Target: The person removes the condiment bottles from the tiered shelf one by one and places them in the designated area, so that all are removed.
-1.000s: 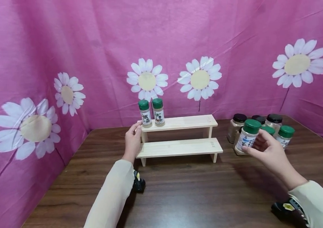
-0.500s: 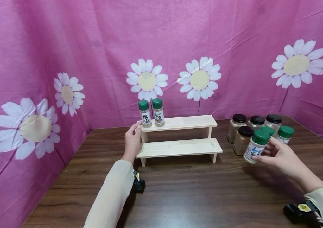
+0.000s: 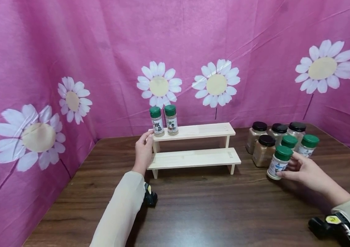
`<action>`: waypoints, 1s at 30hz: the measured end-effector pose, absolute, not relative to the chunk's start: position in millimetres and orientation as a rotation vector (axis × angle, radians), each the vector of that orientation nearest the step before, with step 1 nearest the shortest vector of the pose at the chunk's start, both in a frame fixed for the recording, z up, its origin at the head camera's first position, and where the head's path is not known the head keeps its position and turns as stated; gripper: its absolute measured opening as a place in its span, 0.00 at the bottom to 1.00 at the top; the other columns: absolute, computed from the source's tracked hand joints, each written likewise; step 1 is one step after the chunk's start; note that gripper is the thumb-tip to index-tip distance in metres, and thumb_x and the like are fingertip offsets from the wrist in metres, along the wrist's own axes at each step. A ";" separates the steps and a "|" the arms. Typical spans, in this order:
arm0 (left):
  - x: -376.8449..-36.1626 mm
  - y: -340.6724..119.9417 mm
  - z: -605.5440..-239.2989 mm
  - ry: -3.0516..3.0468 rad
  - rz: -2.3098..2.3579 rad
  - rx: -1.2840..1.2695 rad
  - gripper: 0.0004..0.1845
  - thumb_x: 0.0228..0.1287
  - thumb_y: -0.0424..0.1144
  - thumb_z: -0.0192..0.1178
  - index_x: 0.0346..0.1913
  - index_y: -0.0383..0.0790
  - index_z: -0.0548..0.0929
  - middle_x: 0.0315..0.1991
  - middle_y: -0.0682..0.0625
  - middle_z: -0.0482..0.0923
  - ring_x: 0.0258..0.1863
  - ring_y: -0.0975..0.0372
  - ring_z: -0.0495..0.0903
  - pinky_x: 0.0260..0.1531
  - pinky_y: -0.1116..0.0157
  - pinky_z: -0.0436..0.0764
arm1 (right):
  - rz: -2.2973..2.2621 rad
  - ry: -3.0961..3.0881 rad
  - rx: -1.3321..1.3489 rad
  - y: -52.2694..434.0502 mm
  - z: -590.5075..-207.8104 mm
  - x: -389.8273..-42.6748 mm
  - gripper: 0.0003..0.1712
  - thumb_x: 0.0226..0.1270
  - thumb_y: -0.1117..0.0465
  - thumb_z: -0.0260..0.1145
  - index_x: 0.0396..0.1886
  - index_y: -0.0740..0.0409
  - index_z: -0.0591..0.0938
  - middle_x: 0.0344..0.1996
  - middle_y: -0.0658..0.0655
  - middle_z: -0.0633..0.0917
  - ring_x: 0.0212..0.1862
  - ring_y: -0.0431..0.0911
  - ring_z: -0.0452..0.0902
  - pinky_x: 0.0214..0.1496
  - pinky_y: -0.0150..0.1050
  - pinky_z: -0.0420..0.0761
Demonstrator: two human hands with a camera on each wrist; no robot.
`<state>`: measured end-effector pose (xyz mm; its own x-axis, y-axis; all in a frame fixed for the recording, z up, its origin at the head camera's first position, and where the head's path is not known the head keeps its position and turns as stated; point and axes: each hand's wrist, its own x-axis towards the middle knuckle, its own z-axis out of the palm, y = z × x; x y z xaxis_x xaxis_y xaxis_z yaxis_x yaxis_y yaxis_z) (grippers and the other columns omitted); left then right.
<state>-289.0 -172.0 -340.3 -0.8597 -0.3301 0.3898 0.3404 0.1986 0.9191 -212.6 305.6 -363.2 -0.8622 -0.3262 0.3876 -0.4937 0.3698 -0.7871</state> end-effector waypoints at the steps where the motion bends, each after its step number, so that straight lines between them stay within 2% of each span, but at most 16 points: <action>1: -289.5 -172.3 -340.1 -1.968 -1.713 -0.011 0.15 0.67 0.35 0.50 0.52 0.38 0.80 0.59 0.47 0.74 0.56 0.60 0.69 0.56 0.60 0.68 | 1.524 -2.456 0.743 306.1 -364.9 -213.2 0.37 0.50 0.81 0.63 0.50 0.36 0.70 0.38 0.34 0.82 0.40 0.28 0.78 0.36 0.22 0.75; 8: -291.5 -174.0 -341.2 -1.963 -1.733 -0.017 0.15 0.68 0.36 0.50 0.53 0.37 0.79 0.60 0.46 0.73 0.58 0.59 0.68 0.59 0.59 0.66 | 1.610 -2.435 0.818 305.7 -373.5 -216.2 0.38 0.51 0.82 0.61 0.51 0.37 0.71 0.38 0.37 0.83 0.40 0.30 0.78 0.36 0.25 0.77; 12: -291.9 -174.0 -342.1 -1.974 -1.714 -0.016 0.15 0.68 0.36 0.50 0.53 0.39 0.80 0.59 0.47 0.74 0.57 0.60 0.69 0.57 0.60 0.67 | 1.616 -2.420 0.854 305.2 -375.4 -216.4 0.39 0.49 0.83 0.61 0.52 0.38 0.71 0.38 0.38 0.84 0.40 0.31 0.79 0.36 0.25 0.77; 18: -293.4 -175.5 -342.1 -1.967 -1.671 -0.020 0.14 0.67 0.35 0.50 0.51 0.39 0.81 0.58 0.47 0.75 0.56 0.62 0.70 0.56 0.61 0.68 | 1.513 -2.480 0.787 304.9 -373.7 -216.9 0.36 0.48 0.80 0.64 0.49 0.39 0.72 0.38 0.34 0.82 0.40 0.30 0.78 0.36 0.25 0.76; 23: -294.0 -175.1 -341.8 -1.972 -1.672 -0.014 0.15 0.66 0.35 0.50 0.51 0.39 0.81 0.58 0.48 0.75 0.51 0.62 0.70 0.51 0.63 0.69 | 1.447 -2.529 0.764 306.1 -368.5 -217.5 0.35 0.48 0.79 0.66 0.49 0.40 0.72 0.38 0.33 0.81 0.40 0.28 0.77 0.36 0.24 0.76; 27: -294.1 -173.9 -342.6 -1.972 -1.688 -0.016 0.15 0.66 0.35 0.50 0.51 0.39 0.81 0.58 0.48 0.75 0.50 0.62 0.70 0.49 0.65 0.68 | 1.448 -2.534 0.785 308.6 -361.8 -216.2 0.37 0.48 0.79 0.66 0.53 0.41 0.70 0.40 0.33 0.80 0.42 0.27 0.75 0.38 0.22 0.75; 30: -293.6 -173.3 -342.8 -1.962 -1.697 -0.014 0.15 0.66 0.35 0.50 0.51 0.38 0.81 0.57 0.47 0.75 0.50 0.63 0.70 0.48 0.65 0.68 | 1.460 -2.524 0.796 308.9 -354.8 -214.6 0.38 0.50 0.79 0.65 0.57 0.46 0.68 0.42 0.34 0.80 0.45 0.26 0.75 0.41 0.21 0.74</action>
<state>-293.6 -173.3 -342.8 -0.8536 -0.3329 0.4007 0.3485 0.2068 0.9142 -214.6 308.9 -354.8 -0.8546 -0.3813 0.3525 -0.4956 0.3966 -0.7727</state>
